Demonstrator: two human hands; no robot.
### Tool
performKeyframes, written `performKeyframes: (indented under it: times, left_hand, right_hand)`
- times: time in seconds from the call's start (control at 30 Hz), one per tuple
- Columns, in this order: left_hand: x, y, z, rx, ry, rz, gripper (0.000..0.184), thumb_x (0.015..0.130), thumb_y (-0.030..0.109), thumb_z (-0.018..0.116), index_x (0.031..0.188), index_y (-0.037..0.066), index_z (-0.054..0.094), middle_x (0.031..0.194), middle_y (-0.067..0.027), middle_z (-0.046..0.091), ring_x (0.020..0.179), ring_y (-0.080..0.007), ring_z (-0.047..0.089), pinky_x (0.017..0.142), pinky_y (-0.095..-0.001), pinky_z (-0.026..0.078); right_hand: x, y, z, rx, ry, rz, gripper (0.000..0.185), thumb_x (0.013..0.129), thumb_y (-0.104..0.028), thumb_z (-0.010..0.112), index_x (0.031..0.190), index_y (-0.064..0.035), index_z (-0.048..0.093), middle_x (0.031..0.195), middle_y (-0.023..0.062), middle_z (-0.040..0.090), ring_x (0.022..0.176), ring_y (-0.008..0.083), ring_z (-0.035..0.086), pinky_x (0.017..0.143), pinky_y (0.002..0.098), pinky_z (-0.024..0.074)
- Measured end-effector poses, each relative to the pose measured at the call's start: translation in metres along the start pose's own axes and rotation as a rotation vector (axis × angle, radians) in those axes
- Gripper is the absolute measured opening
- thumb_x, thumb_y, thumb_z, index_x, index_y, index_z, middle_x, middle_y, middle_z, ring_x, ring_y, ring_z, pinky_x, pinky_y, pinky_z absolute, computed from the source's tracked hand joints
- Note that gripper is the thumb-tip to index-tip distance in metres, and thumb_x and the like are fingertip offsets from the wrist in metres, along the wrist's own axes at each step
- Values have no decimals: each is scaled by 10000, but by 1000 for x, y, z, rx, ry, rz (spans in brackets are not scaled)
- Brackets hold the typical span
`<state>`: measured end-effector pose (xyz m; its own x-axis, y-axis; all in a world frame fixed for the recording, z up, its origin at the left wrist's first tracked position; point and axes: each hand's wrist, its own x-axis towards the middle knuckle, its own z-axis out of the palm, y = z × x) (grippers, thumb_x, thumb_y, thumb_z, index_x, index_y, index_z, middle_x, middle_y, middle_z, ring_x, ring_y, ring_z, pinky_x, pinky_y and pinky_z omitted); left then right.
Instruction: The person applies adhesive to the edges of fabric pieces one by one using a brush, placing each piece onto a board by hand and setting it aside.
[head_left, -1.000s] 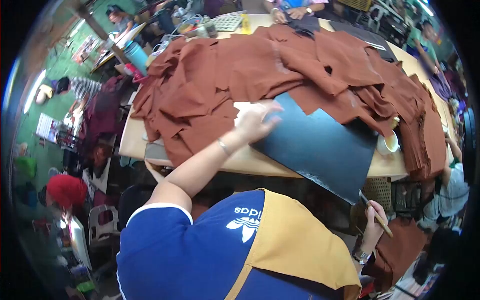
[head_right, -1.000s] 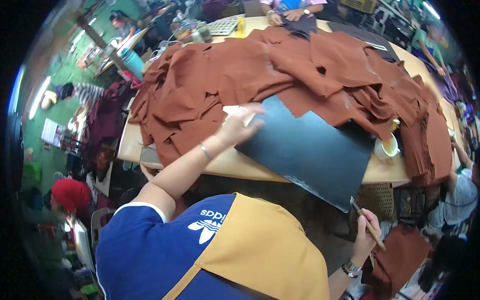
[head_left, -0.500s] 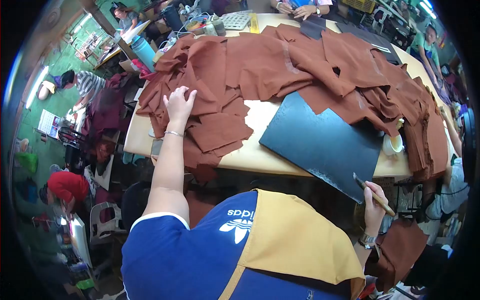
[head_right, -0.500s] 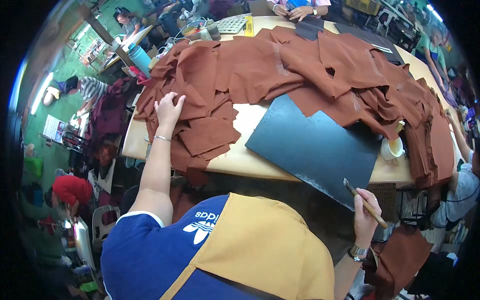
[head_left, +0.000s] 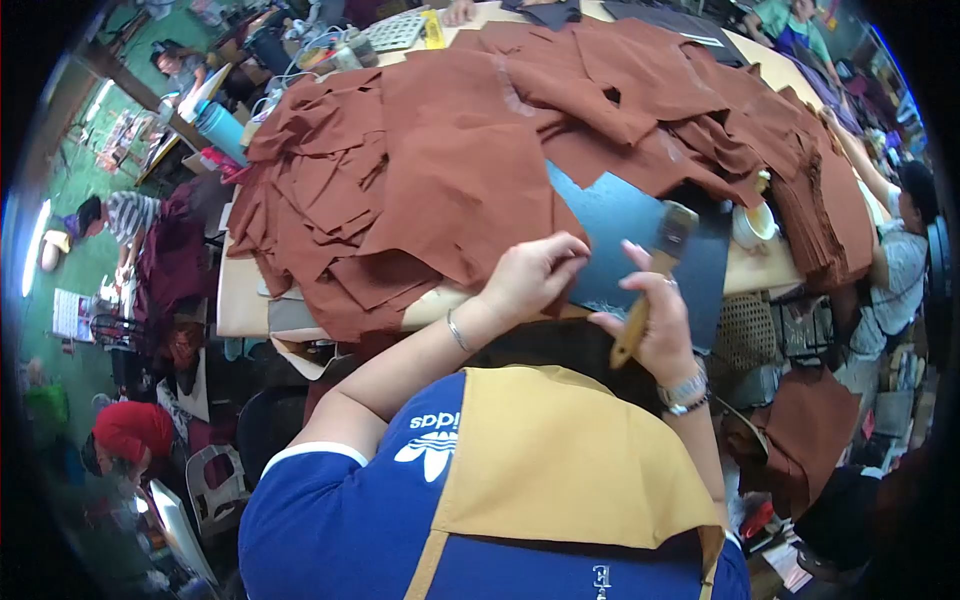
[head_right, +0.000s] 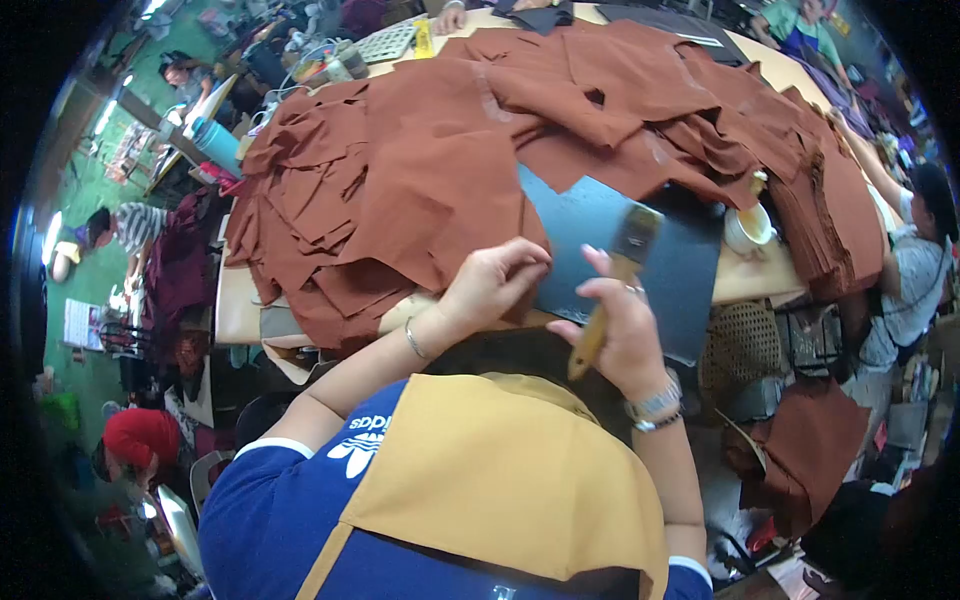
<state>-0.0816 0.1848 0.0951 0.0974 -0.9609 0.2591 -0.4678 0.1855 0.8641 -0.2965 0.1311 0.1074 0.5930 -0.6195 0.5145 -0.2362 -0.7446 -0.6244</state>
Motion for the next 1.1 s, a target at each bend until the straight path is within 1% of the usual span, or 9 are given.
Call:
performKeyframes:
  times: [0.07,0.3,0.33,0.47,0.5,0.67,0.93,1.0,1.1]
  left_hand:
    - [-6,-12,17,97,-90,339,148,907,183,693,1026,95,693,924,-103,712,786,-314,689,677,-386,557]
    - [-23,-22,-22,365,-478,139,305,839,325,753,1033,96,698,885,-119,718,801,-331,687,702,-405,547]
    - [-25,-22,-29,406,-510,135,300,876,303,742,1068,76,697,822,-107,722,776,-244,713,681,-354,541]
    - [-28,-39,-31,-604,-668,-382,269,991,247,657,1123,16,691,884,22,694,829,-53,609,747,-254,506]
    - [-18,-35,-35,-515,-653,-445,283,1004,245,638,1151,6,678,977,27,692,927,-65,610,853,-254,501]
    - [28,-66,-30,268,-350,253,595,803,348,784,1306,80,615,1384,-176,556,1272,-363,518,1088,-442,408]
    - [51,-56,10,520,-599,445,1181,513,662,862,1510,200,429,1588,-172,341,1485,-372,291,1149,-714,174]
    - [47,-54,18,550,-627,496,1011,596,581,853,1466,224,483,1590,-147,347,1480,-359,304,1142,-725,174]
    - [33,-40,33,588,-681,480,730,726,447,825,1386,263,571,1589,-109,363,1467,-345,336,1137,-735,172]
  right_hand:
    - [4,7,3,-38,-152,-64,355,754,-66,814,1005,-92,565,1068,142,690,1138,375,618,1091,491,410]
    - [-9,24,-4,-39,-243,46,247,780,-30,743,905,-95,541,777,72,605,851,340,627,1121,560,361]
    - [-7,23,-8,-38,-220,49,227,790,-28,727,903,-94,541,776,69,603,851,338,626,1121,560,359]
    - [1,31,-21,-126,-133,48,90,845,-41,611,892,-91,553,730,70,578,842,322,618,1118,557,355]
    - [2,36,-29,-197,-120,38,70,852,-44,591,891,-90,556,723,71,575,841,320,617,1116,559,354]
    - [-5,68,-75,-137,61,431,79,839,-10,605,888,-67,583,696,97,567,698,257,571,637,371,456]
    - [-25,65,-95,-26,143,527,148,820,29,646,926,-54,584,782,99,561,656,226,541,615,346,446]
    - [-31,65,-104,128,181,681,184,796,41,664,932,-51,581,795,101,563,673,237,554,628,349,454]
    - [-41,68,-110,-325,227,334,201,778,35,680,929,-51,580,790,100,559,693,248,576,648,349,470]
